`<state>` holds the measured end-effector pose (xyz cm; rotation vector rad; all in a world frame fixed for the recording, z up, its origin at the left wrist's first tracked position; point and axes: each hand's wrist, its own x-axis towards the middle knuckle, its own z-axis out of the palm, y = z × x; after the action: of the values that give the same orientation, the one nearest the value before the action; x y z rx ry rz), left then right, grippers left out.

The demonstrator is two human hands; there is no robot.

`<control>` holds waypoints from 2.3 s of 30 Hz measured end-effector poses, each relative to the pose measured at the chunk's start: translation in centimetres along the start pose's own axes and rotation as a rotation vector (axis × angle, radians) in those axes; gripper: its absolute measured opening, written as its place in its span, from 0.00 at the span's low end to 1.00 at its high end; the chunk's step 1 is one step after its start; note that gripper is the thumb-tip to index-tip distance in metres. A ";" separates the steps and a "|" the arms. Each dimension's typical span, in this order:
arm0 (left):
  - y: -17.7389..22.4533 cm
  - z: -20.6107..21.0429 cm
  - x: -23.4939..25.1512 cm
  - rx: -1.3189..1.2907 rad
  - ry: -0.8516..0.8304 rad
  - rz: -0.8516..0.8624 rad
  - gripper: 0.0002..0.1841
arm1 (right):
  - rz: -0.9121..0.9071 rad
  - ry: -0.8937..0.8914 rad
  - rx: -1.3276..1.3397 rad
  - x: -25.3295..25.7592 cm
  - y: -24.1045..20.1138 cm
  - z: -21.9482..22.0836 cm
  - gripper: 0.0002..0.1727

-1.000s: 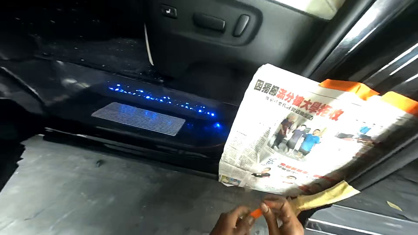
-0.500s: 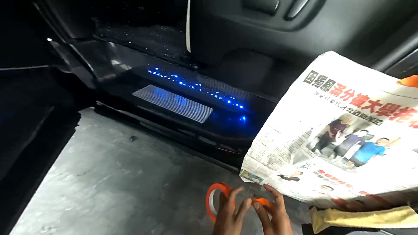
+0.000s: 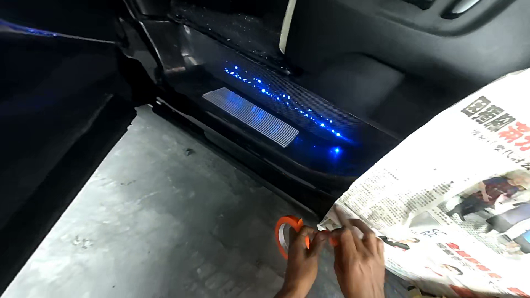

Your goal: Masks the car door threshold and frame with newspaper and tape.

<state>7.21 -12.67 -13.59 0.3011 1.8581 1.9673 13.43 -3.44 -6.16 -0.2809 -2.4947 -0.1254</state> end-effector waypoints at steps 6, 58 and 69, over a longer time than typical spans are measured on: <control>-0.2 2.9 2.3 -0.120 0.171 -0.020 0.12 | -0.130 0.074 -0.214 3.0 1.3 1.3 0.05; 15.7 7.4 2.5 0.774 0.004 0.455 0.16 | -0.167 -0.393 -0.287 11.5 7.8 -17.8 0.19; 23.6 5.7 1.6 0.906 -0.146 0.006 0.21 | -0.102 -1.024 -0.286 17.6 7.3 -22.1 0.21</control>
<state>4.75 -7.39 10.05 0.6753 2.5165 0.9436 13.97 3.23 22.24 -0.4043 -3.5116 -0.4843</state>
